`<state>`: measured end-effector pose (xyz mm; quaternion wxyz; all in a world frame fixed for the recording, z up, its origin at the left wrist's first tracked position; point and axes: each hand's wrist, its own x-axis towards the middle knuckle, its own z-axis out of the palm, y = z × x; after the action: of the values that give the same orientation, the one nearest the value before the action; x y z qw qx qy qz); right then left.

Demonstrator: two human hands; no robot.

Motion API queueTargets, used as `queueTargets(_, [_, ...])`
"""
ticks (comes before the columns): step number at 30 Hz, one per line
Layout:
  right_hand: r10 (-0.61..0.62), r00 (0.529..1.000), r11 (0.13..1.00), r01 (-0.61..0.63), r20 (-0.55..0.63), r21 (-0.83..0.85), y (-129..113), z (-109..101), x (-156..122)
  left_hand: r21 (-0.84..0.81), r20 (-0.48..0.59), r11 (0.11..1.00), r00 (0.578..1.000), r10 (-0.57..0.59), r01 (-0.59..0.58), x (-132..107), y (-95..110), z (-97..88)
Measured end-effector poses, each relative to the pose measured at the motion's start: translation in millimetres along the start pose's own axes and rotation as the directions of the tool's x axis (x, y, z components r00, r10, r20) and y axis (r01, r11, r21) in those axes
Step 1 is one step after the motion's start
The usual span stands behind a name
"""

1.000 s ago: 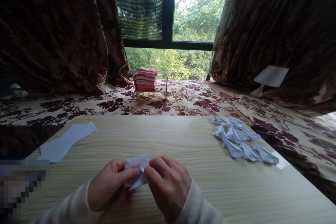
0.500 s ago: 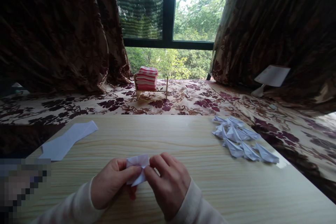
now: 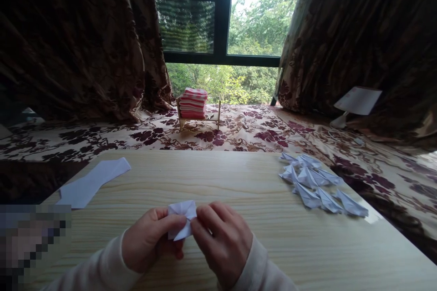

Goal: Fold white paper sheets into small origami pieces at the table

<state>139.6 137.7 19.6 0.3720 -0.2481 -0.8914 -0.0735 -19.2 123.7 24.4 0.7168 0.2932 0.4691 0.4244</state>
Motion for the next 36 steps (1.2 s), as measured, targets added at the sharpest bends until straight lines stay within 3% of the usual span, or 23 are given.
queueTargets(11, [-0.064,0.998,0.998,0.064,-0.005,0.008,-0.2,-2.8,4.4,-0.060,0.020,0.997,0.999,-0.045,0.046,0.6,0.6,-1.3])
queueTargets(16, [-0.085,0.996,0.996,0.085,-0.007,0.035,0.0,-3.9,5.8,-0.018,-0.035,1.000,0.999,-0.013,0.012,-0.3,-2.3,-1.8])
queueTargets(21, [0.135,0.990,0.963,-0.138,0.027,0.231,6.0,0.8,2.5,0.215,-0.087,0.963,0.979,0.183,-0.161,-0.5,-5.1,-2.8])
queueTargets(26, [0.385,0.920,0.798,-0.375,0.079,0.472,5.7,3.5,1.7,0.376,-0.090,0.892,0.949,0.304,-0.250,-3.2,-7.5,-0.2])
queueTargets(36, [0.448,0.865,0.692,-0.496,0.225,0.525,5.1,12.9,-2.7,0.470,-0.008,0.833,0.943,0.333,-0.291,-7.9,-11.8,2.9])
